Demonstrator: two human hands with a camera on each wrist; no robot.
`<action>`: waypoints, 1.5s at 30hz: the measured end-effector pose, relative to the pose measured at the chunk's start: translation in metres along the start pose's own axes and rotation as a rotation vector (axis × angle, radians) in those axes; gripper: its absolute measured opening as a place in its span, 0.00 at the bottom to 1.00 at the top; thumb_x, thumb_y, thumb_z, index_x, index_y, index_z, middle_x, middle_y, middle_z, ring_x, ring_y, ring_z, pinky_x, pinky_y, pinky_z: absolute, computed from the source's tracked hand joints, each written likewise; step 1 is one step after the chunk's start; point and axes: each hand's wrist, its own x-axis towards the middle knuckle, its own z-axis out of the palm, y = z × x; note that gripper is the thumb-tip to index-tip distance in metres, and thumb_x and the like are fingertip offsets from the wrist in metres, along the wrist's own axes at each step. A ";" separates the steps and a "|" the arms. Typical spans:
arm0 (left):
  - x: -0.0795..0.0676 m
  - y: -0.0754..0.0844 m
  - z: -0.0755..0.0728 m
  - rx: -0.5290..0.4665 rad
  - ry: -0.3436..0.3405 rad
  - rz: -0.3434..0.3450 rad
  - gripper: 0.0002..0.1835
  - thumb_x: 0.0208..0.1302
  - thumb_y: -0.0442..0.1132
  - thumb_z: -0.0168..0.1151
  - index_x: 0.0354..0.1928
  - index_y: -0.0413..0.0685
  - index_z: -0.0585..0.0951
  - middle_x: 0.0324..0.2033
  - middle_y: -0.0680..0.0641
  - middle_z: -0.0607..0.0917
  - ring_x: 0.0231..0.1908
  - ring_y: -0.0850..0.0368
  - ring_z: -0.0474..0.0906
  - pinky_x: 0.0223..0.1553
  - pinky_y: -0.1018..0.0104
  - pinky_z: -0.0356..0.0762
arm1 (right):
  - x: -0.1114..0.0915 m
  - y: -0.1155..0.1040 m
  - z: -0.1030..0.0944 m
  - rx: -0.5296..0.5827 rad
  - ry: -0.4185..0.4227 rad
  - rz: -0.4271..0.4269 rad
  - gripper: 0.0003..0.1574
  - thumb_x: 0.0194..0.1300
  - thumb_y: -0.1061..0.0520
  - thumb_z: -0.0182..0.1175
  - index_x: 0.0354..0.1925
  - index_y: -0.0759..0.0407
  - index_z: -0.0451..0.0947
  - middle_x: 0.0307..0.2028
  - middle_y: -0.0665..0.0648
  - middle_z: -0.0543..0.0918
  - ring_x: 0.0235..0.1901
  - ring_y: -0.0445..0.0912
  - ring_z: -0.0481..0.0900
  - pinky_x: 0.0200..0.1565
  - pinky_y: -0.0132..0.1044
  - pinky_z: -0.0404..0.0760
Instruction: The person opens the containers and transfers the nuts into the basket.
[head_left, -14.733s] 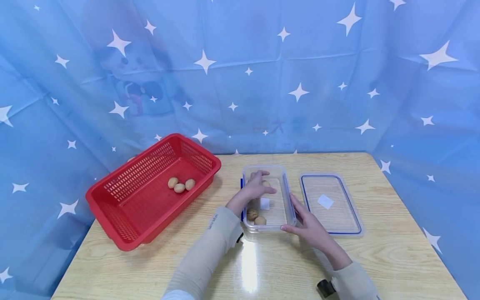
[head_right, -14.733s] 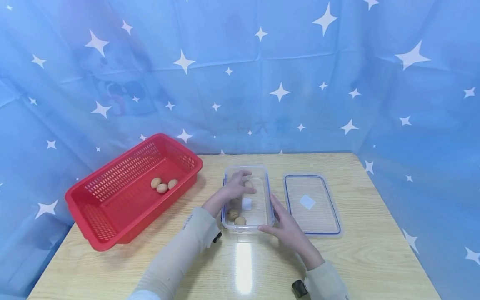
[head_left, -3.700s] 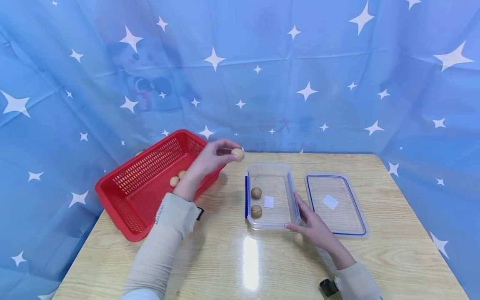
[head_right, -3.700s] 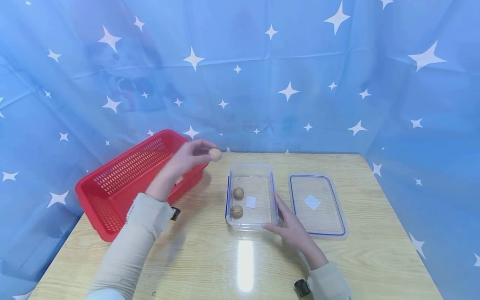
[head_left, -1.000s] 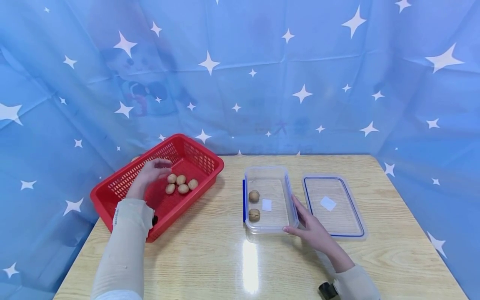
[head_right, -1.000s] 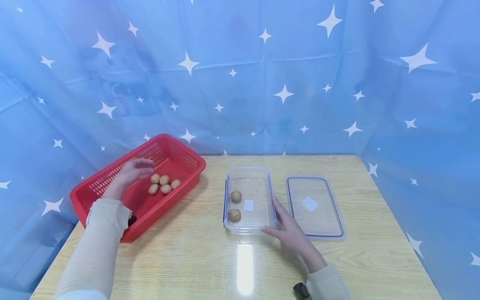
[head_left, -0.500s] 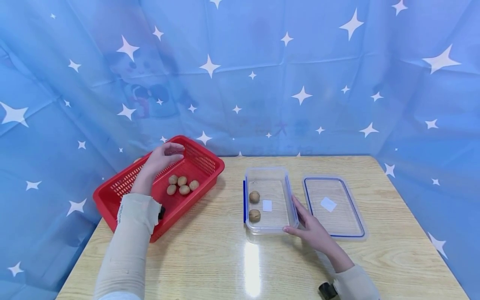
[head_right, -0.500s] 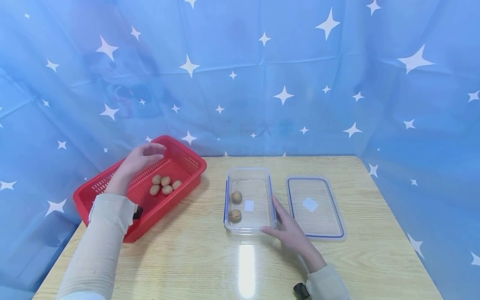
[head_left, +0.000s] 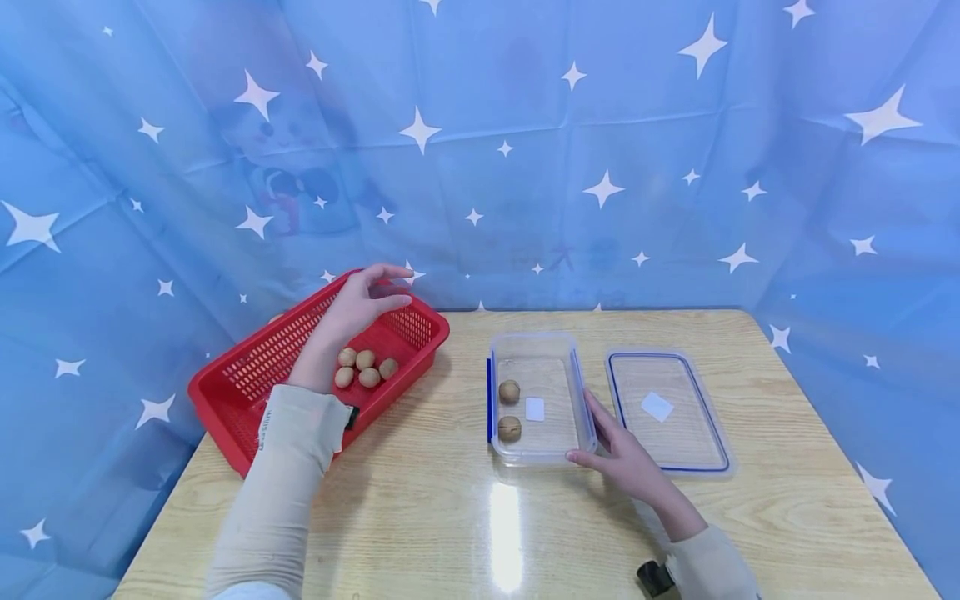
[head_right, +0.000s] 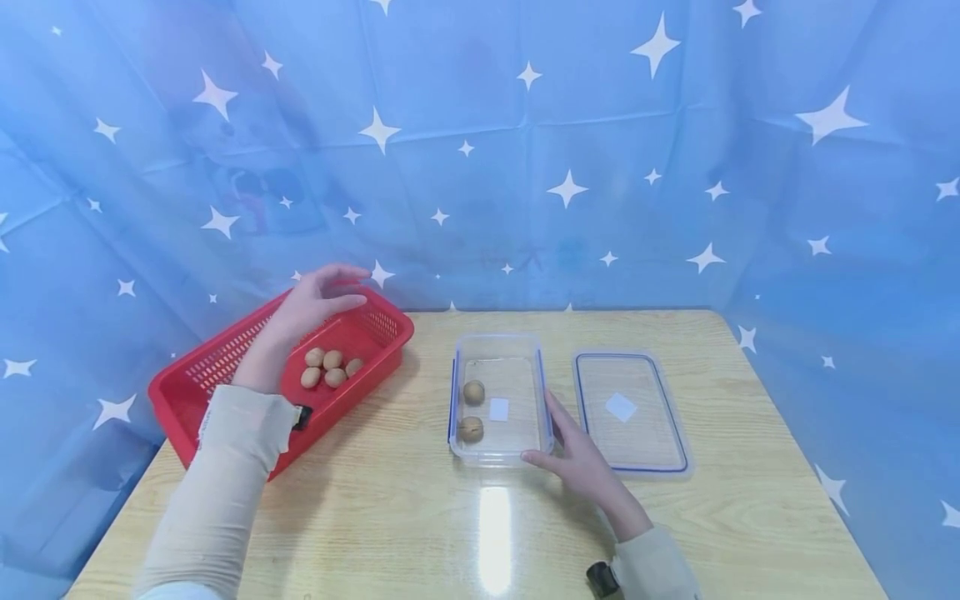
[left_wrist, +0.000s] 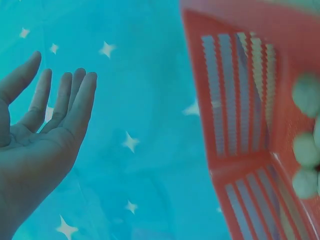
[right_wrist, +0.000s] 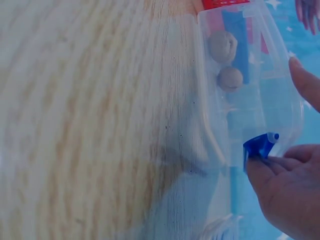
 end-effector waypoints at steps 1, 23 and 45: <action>0.000 0.003 0.004 -0.009 -0.006 0.009 0.24 0.69 0.39 0.63 0.66 0.48 0.73 0.63 0.42 0.78 0.63 0.45 0.76 0.65 0.48 0.75 | 0.000 0.000 0.000 0.000 0.000 0.000 0.60 0.65 0.55 0.66 0.78 0.68 0.38 0.76 0.77 0.41 0.73 0.75 0.49 0.67 0.59 0.58; 0.001 -0.003 0.155 -0.183 -0.457 0.149 0.19 0.71 0.35 0.59 0.61 0.39 0.75 0.60 0.40 0.79 0.60 0.45 0.79 0.58 0.56 0.81 | 0.002 -0.001 -0.002 0.013 -0.006 0.000 0.60 0.65 0.56 0.66 0.78 0.66 0.38 0.76 0.76 0.41 0.73 0.75 0.48 0.67 0.60 0.57; -0.003 -0.009 0.217 0.220 -0.886 0.043 0.17 0.64 0.25 0.59 0.55 0.41 0.79 0.57 0.45 0.81 0.59 0.50 0.77 0.52 0.72 0.75 | -0.001 -0.002 0.000 0.007 -0.008 0.009 0.60 0.65 0.55 0.66 0.78 0.66 0.38 0.76 0.76 0.42 0.72 0.75 0.50 0.66 0.60 0.60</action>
